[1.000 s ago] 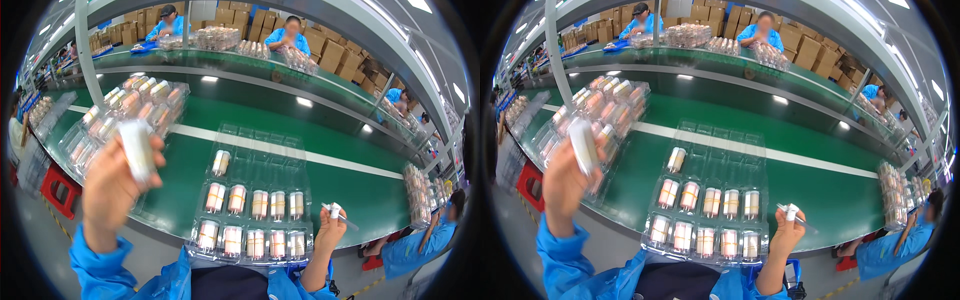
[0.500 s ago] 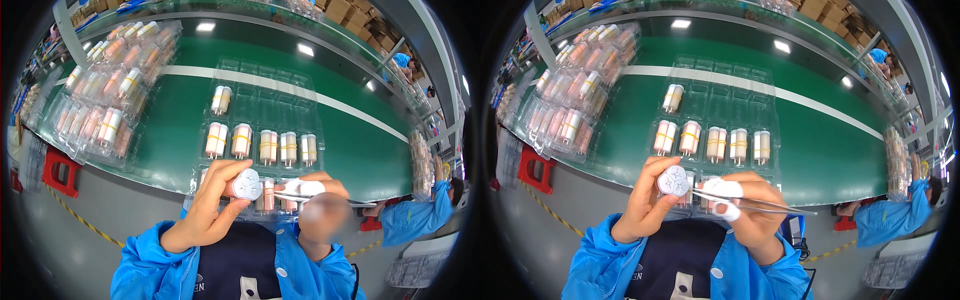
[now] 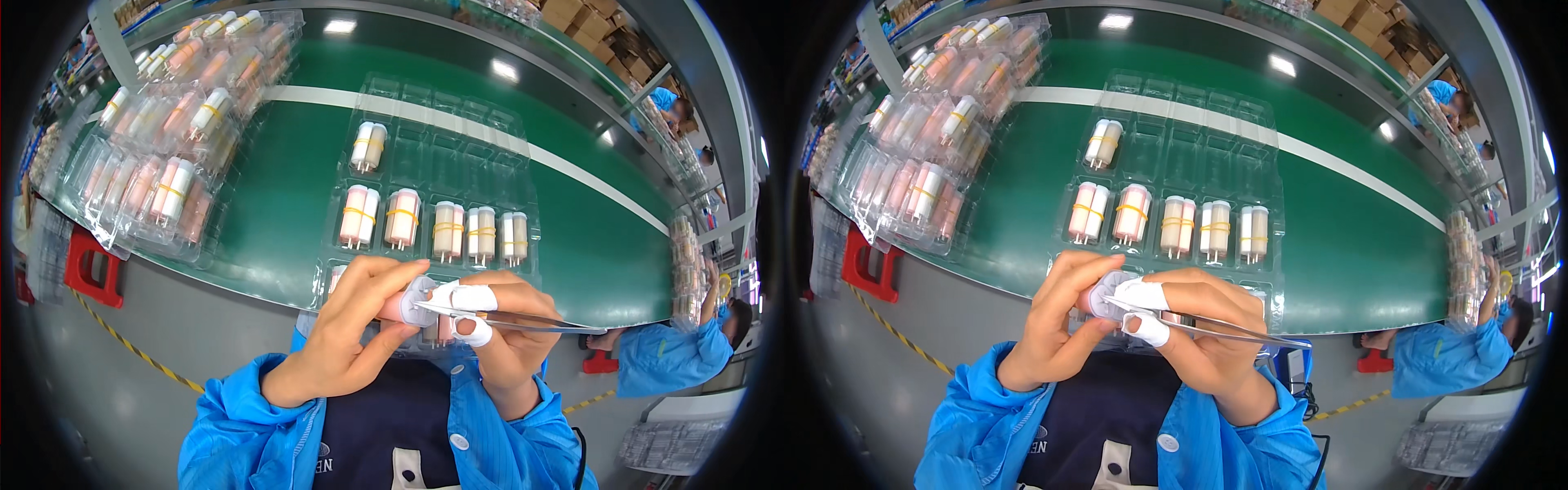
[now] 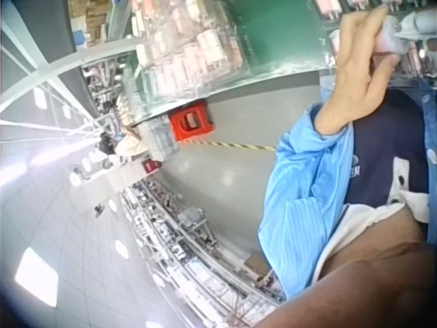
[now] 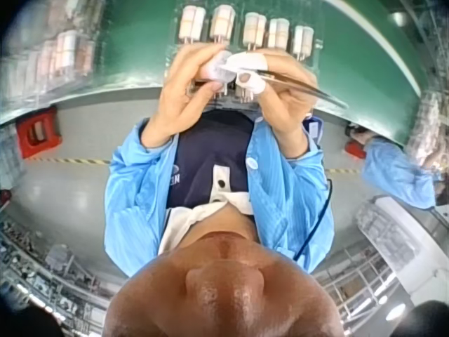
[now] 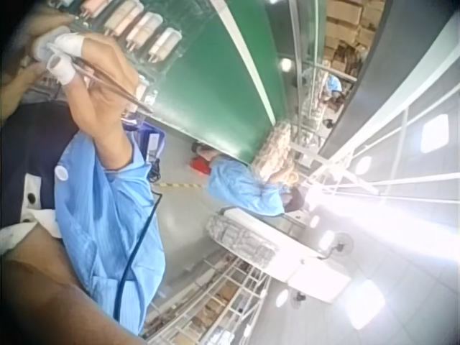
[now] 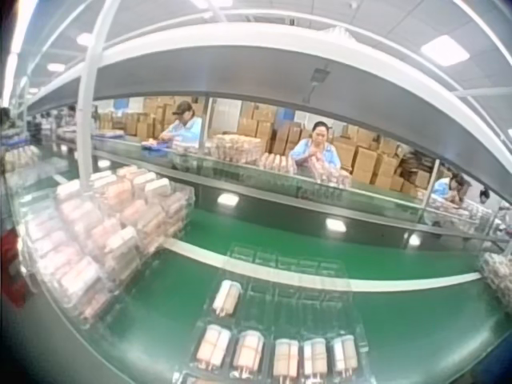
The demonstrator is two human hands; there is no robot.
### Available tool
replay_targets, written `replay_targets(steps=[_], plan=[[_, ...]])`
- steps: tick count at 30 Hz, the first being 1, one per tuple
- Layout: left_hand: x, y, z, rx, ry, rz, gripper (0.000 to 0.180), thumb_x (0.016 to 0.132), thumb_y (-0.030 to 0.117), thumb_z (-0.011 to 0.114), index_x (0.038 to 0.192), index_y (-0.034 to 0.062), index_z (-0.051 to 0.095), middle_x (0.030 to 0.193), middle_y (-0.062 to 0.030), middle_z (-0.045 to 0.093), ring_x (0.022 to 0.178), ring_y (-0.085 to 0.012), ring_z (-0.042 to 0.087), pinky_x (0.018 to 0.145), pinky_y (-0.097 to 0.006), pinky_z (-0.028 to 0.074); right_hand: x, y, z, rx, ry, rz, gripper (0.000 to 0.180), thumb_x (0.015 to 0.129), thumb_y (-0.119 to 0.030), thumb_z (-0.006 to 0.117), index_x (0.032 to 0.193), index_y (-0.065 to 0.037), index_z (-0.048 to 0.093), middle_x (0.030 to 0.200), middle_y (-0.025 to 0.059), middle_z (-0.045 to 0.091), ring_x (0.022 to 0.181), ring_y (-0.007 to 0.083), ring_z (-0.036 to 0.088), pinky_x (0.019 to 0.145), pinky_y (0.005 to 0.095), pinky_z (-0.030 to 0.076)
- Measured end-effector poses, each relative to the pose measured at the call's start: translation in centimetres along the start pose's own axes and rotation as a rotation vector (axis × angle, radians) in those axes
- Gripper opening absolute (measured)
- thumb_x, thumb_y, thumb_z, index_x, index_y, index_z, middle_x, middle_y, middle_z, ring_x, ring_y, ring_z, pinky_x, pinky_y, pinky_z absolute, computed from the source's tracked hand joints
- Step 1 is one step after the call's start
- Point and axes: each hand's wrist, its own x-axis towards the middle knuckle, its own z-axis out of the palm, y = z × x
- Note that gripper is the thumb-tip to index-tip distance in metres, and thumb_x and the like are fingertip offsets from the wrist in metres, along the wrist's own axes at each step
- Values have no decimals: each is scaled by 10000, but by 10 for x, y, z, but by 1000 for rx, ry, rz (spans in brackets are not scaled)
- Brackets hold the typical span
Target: The person uses tweezers to manipulate small white components on cylindrical objects wrapped in rubber bands. They repeatedly pick up the objects from a clear plastic tray, adjust the white parts with the tool, and place them back into the tray. The process is repetitive and focused on precise placement of the small parts.
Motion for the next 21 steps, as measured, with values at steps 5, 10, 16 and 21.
replay_targets(steps=[5,10,16,21], plan=[[-1,-1,-1,9,-9,-5,557,756,-45,638,1292,-23,488,1097,-181,504,952,-297,535,821,-350,442,2,3,1,-9,-14,-37,213,738,-16,736,931,43,668,845,180,688,733,211,677,628,280,528],[-1,0,-1,20,-10,-5,565,754,-52,639,1296,-22,482,1102,-181,496,950,-299,530,817,-349,442,-2,3,2,25,1,24,207,742,-10,730,931,44,666,844,187,687,732,205,675,634,276,528],[-2,0,-2,56,-5,-3,567,751,-52,640,1295,-15,484,1098,-179,495,940,-303,523,810,-354,437,-5,5,4,69,38,66,185,752,-1,717,922,51,666,840,189,686,734,206,675,641,285,533],[-3,-1,-1,52,12,0,564,750,-45,644,1291,-13,487,1090,-174,499,938,-307,518,814,-360,428,-8,9,3,87,48,65,176,752,4,714,915,54,670,844,187,687,743,210,676,648,293,537]])
